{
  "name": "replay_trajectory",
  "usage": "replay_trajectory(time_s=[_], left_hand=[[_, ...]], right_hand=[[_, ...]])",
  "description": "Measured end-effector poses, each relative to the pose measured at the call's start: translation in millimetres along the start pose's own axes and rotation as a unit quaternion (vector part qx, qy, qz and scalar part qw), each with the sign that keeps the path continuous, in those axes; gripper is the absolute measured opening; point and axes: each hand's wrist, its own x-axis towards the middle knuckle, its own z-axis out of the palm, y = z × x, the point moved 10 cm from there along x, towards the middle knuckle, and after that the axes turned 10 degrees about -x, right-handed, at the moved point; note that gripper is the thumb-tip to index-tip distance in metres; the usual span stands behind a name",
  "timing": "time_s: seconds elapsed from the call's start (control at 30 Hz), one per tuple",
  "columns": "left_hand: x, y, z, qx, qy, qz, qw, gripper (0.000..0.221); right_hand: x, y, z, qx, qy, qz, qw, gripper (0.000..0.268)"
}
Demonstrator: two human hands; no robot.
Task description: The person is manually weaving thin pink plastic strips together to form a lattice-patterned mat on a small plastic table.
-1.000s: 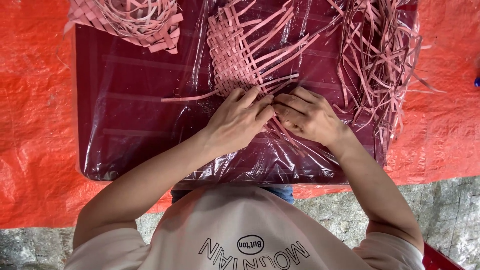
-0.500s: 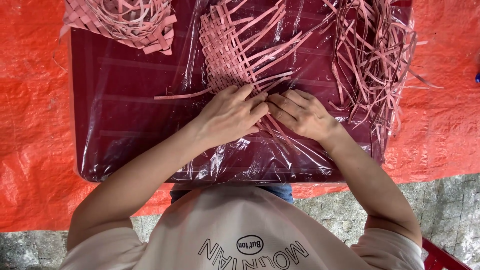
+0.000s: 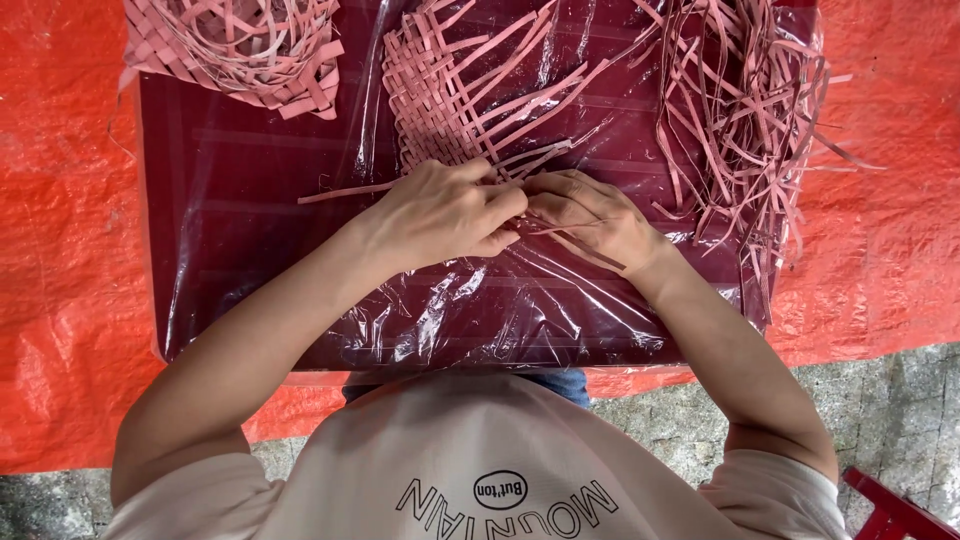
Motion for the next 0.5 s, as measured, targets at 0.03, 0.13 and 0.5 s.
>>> replay_trajectory(time_s=[0.03, 0.13, 0.5], left_hand=[[1, 0, -1, 0.000, -0.001, 0.001, 1.000, 0.020], [1, 1, 2, 0.010, -0.018, 0.001, 1.000, 0.019], [-18, 7, 1, 0.020, 0.098, 0.001, 0.995, 0.046]], right_hand=[[4, -2, -4, -0.001, 0.001, 0.000, 1.000, 0.017], [16, -10, -9, 0.031, -0.009, -0.001, 0.999, 0.021], [-4, -11, 6, -0.078, 0.005, -0.063, 0.995, 0.013]])
